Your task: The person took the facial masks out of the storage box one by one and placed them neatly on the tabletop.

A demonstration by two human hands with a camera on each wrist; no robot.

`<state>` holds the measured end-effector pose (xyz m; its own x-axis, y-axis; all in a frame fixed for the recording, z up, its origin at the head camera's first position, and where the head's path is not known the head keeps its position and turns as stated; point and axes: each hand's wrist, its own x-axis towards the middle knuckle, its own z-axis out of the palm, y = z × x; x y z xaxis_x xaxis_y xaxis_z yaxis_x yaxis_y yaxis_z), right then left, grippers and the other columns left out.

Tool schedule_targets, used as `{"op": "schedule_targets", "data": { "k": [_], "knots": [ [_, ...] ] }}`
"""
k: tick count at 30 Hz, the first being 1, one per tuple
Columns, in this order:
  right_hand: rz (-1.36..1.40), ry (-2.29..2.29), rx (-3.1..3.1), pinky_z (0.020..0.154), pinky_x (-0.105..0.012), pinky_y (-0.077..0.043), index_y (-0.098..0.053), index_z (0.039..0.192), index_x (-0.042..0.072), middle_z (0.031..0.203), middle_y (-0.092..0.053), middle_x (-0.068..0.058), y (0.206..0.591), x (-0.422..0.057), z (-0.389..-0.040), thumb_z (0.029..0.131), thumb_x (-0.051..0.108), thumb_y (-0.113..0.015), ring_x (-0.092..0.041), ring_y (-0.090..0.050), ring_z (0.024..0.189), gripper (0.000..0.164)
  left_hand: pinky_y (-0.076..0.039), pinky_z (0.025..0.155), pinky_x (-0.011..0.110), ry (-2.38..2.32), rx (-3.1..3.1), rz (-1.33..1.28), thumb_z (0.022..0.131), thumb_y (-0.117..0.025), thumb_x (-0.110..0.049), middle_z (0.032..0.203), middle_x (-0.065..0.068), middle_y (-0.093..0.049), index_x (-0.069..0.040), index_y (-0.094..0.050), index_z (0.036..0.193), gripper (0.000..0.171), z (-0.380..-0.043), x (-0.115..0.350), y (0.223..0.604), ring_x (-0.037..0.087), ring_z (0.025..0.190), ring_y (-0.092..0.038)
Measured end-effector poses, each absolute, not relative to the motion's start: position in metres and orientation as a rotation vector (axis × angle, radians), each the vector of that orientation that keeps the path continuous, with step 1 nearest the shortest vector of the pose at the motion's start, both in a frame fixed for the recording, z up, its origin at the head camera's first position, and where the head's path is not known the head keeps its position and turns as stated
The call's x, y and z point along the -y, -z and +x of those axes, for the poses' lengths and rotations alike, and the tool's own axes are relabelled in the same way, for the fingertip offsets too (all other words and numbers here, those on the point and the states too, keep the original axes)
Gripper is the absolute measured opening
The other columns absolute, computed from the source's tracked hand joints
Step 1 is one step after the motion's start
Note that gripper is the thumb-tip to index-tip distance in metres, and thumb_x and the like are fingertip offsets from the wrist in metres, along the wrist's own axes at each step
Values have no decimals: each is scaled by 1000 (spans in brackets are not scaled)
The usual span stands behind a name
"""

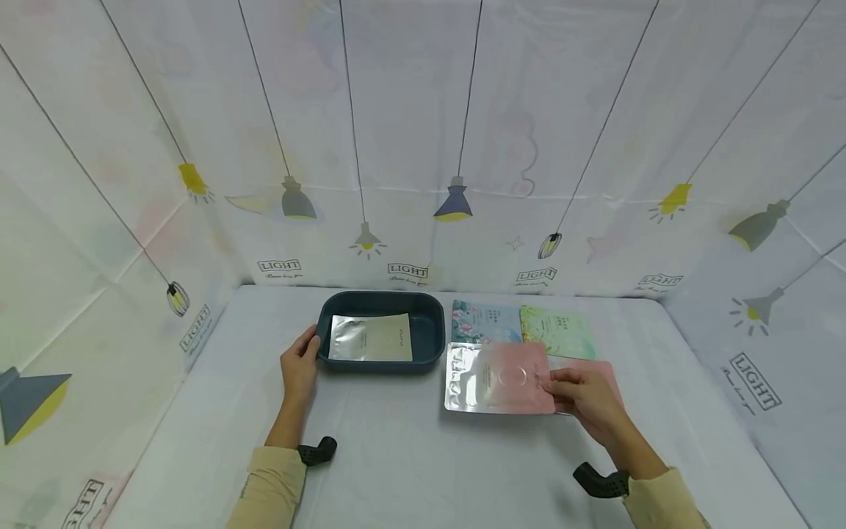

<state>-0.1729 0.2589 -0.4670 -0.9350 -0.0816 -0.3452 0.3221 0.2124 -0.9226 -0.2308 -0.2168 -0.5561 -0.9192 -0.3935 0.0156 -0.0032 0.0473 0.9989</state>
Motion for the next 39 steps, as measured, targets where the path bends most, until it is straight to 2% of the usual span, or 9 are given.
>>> {"op": "schedule_targets", "data": {
  "k": [3,9,13,17,19,24,27,34,39],
  "knots": [
    [207,1756,-2177,72,-26,-59,-56,124,-13,91,-71,3,469,-261,-170,94,17,-64,-12,-67,77,43,-45,82,1,1953,2054,404,102,-50,-22,144,12,-53,-6,-53,139,41,-231,217,556,20,128,-51],
    [215,1739,-2177,70,-26,-59,-58,122,-13,89,-71,2,474,-262,-163,93,15,-65,-12,-66,75,41,-45,82,1,1986,2060,403,103,-49,-18,146,15,-50,-3,-50,141,41,-225,216,543,23,131,-49],
    [245,1735,-2174,68,-26,-58,-59,120,-12,86,-70,3,479,-263,-159,93,14,-65,-12,-65,74,38,-48,88,7,1973,2080,405,103,-48,-17,146,15,-50,-2,-50,141,41,-224,216,540,23,131,-49],
    [269,1733,-2160,67,-25,-58,-59,118,-12,85,-69,3,487,-266,-157,92,12,-65,-11,-64,72,36,-48,98,18,1965,2073,410,103,-49,-23,146,11,-51,-8,-51,141,41,-231,218,553,19,131,-50],
    [283,1729,-2151,67,-25,-58,-59,118,-12,84,-69,2,492,-266,-155,92,12,-65,-12,-63,71,35,-49,98,19,1966,2074,418,103,-49,-22,146,10,-51,-8,-51,141,41,-230,218,551,19,131,-50],
    [306,1714,-2126,66,-26,-58,-61,116,-10,85,-69,0,502,-264,-148,92,13,-66,-13,-64,72,34,-47,85,4,1982,2081,417,102,-49,-16,146,15,-50,-2,-51,140,40,-224,215,537,24,132,-49],
    [317,1709,-2126,66,-27,-58,-61,114,-10,84,-69,0,505,-263,-146,91,12,-66,-13,-64,72,32,-46,80,1,1980,2083,409,102,-49,-13,145,18,-50,1,-50,139,40,-221,214,530,27,132,-48],
    [307,1651,-2125,65,-27,-57,-62,114,-11,84,-70,-1,512,-268,-146,91,13,-67,-14,-64,70,34,-45,81,0,1953,2061,420,102,-50,-19,144,13,-53,-5,-53,139,40,-229,216,547,21,129,-51],
    [154,1496,-2112,60,-29,-58,-64,108,-11,77,-71,-2,514,-275,-145,91,15,-67,-13,-65,62,32,-46,82,1,1917,2051,421,102,-51,-19,142,12,-55,-5,-55,137,38,-232,216,554,18,125,-53]
  ]
}}
